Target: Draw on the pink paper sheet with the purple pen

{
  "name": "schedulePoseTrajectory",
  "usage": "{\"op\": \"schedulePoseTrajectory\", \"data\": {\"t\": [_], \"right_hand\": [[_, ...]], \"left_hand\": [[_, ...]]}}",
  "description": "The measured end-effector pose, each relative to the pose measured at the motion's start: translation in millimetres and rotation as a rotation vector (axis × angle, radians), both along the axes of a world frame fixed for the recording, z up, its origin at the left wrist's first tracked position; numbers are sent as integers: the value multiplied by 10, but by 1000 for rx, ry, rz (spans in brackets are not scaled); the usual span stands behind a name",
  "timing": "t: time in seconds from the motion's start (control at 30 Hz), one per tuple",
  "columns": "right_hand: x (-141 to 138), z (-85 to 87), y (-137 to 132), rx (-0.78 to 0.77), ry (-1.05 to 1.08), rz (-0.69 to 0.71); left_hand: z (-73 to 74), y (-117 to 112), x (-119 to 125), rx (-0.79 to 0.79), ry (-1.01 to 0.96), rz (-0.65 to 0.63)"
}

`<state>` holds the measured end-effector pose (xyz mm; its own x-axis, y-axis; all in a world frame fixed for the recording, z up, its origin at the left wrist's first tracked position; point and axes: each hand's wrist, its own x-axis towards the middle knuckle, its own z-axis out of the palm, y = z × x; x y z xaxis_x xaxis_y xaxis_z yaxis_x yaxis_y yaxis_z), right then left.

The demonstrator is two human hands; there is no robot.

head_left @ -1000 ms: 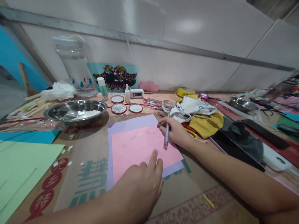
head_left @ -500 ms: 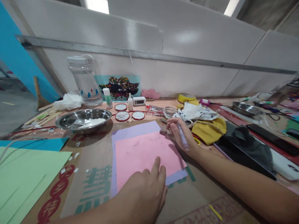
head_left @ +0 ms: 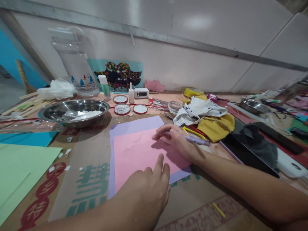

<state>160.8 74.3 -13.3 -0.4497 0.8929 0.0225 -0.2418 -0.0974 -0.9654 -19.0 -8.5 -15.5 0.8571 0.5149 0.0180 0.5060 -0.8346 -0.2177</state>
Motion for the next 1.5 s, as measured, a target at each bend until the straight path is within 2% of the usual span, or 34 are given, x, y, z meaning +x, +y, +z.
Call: {"op": "schedulePoseTrajectory", "data": {"t": [0.1,0.13,0.23,0.37,0.47,0.6,0.8,1.03,1.5], "right_hand": [[-6,45,10,-165,33,33],[-3,47,20,-173,27,15],[24,1,57,-19,3,-85],[94,-81,56,173,-94,-140],[131,-57,3,356,-278,-181],[81,36,-36,490,-542,-127],[-5,18,-7,382,-587,-136],[11,-2,8,505,-736,-198],[5,-20,1,417,-741,-127]], "left_hand": [[-29,-6,8,32,-56,4],[-36,-9,10,43,-73,14],[-46,-12,12,66,-85,58],[-34,-9,5,24,-38,19],[-8,-18,6,17,-29,46],[25,-28,11,10,-25,72],[33,-27,6,-17,-32,91],[39,-24,-4,-21,-22,65],[14,-21,-3,30,-44,51]]}}
